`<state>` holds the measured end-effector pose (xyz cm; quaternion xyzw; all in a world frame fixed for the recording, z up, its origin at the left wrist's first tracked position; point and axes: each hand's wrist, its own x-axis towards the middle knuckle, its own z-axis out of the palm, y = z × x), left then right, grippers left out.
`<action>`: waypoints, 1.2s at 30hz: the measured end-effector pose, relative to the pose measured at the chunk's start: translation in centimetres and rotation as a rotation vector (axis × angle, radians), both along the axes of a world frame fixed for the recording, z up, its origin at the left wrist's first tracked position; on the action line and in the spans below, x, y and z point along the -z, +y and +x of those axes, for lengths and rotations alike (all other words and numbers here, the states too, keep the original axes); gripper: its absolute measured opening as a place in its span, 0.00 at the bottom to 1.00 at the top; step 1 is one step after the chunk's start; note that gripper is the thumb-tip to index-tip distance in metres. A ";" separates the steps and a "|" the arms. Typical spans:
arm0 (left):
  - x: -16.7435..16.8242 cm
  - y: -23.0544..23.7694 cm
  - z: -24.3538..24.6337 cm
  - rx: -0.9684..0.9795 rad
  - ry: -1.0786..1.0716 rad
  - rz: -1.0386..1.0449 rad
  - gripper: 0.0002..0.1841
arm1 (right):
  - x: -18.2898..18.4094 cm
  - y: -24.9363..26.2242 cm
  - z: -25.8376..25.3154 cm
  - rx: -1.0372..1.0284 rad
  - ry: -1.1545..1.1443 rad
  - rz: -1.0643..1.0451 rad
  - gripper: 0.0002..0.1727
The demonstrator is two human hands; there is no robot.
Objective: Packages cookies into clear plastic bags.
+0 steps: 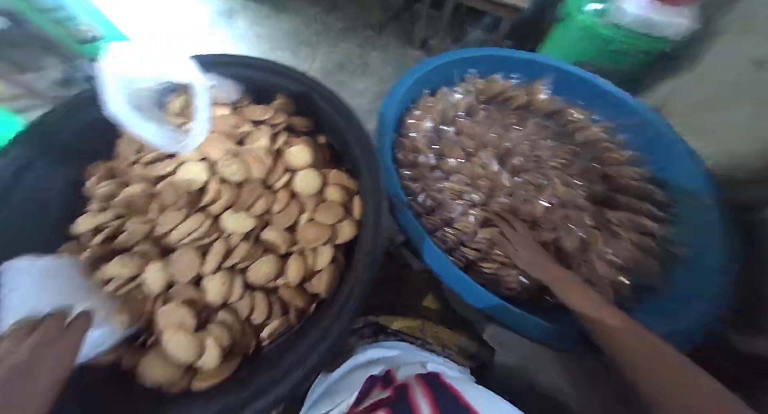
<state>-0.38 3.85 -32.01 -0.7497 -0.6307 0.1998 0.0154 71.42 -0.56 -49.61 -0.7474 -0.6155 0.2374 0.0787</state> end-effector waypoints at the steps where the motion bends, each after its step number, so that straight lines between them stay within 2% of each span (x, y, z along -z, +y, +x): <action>1: -0.3 -0.1 0.4 -0.020 0.014 0.038 0.15 | -0.1 0.2 -0.1 -0.029 -0.036 -0.024 0.35; 4: -0.7 -0.3 1.2 -0.016 0.054 0.123 0.08 | -2.7 1.9 -0.1 -0.111 -0.167 -0.098 0.35; 5: -0.8 -0.5 1.7 -0.056 0.049 0.092 0.07 | -3.8 2.7 -0.2 -0.126 -0.177 -0.051 0.35; 7: -1.0 -1.3 2.9 -0.185 0.032 -0.090 0.12 | -7.0 4.4 -2.1 -0.140 -0.147 0.108 0.32; 9: -0.9 -2.0 3.5 -0.239 -0.020 -0.245 0.13 | -10.4 6.0 -6.6 -0.219 -0.069 0.327 0.28; 11: -1.1 -2.7 4.3 -0.256 -0.040 -0.296 0.14 | -13.6 7.0 -13.0 -0.392 0.001 0.542 0.26; 14: -1.0 -3.9 5.2 -0.215 -0.165 -0.188 0.11 | -16.3 8.0 -21.5 -0.740 0.058 0.626 0.21; 17: -0.4 -5.6 6.7 -0.185 -0.538 -0.079 0.12 | -16.8 9.5 -27.0 -0.971 0.043 0.543 0.16; 21: 0.9 -7.4 9.1 -0.193 -0.867 0.035 0.17 | -17.5 11.9 -31.8 -0.992 -0.152 0.110 0.20; 24: 1.6 -7.7 10.1 -0.305 -1.133 0.194 0.15 | -17.3 13.5 -34.0 -1.042 -0.291 -0.042 0.19; 27: 1.3 -7.9 10.9 -0.419 -1.431 0.331 0.10 | -18.5 13.7 -34.2 -1.111 -0.249 -0.049 0.18; 31: 1.4 -7.8 11.8 -0.562 -1.741 0.615 0.09 | -19.0 12.8 -32.9 -1.067 -0.170 -0.018 0.19; 34: 1.6 -7.4 12.7 -0.665 -1.978 0.810 0.12 | -18.0 12.0 -32.8 -0.965 -0.239 -0.017 0.20; 36: 1.6 -7.4 12.8 -0.666 -2.077 0.816 0.15 | -18.0 12.0 -33.2 -0.902 -0.289 0.014 0.21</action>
